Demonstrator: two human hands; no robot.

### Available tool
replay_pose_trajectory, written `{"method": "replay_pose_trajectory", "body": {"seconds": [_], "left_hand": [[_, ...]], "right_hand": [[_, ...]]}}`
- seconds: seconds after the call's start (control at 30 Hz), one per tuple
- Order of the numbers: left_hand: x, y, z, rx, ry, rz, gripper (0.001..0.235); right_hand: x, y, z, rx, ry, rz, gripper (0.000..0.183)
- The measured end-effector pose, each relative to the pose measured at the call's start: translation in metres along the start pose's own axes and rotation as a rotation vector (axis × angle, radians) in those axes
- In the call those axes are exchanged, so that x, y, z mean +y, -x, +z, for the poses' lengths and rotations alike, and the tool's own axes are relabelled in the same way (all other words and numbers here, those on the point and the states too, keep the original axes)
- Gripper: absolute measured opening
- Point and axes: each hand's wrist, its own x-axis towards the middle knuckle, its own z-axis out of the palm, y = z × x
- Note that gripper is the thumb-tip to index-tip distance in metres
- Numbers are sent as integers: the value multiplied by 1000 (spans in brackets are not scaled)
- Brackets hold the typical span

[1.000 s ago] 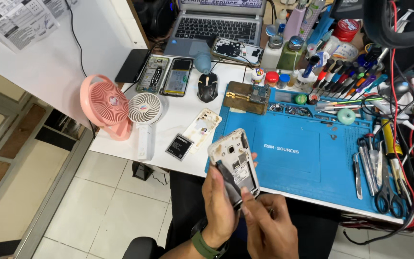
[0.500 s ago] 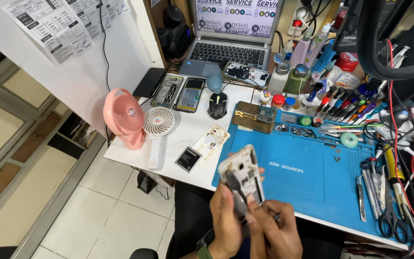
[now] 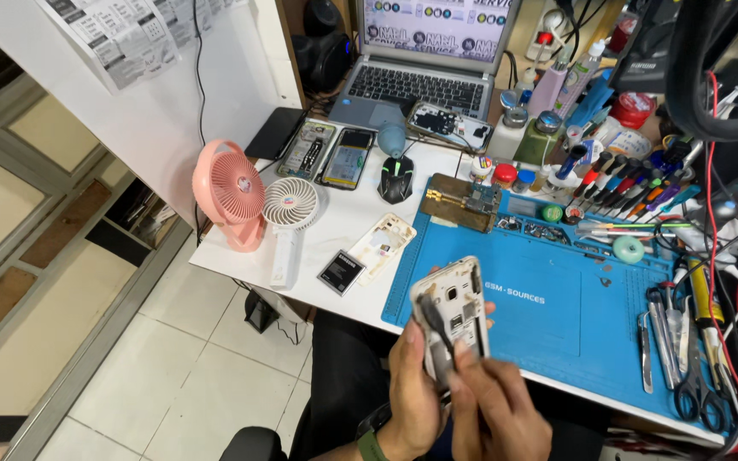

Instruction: The person disassembles a white smartphone, removes the battery and internal components, and uses tweezers and a soldering iron to work on the motherboard. They also use a multimeter to test connections and a brush to clean the device.

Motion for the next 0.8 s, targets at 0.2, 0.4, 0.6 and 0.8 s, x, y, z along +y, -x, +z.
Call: {"method": "replay_pose_trajectory", "body": {"seconds": [0.2,0.4,0.6,0.8], "left_hand": [[0,-8,-3,-21,190,0,75],[-2,-6,-3,-48,206,-24,73],[-3,-6,-5,-65,173,-25,73],[-1,-10,-11,-26,147,10,74]], "right_hand": [[0,-5,-1,-12,103,-265,20],[-7,-1,0,-35,-35,-114,28],[15,-5,7,-32,17,-200,28],[-1,-6,5,-58,-1,-151,27]]}}
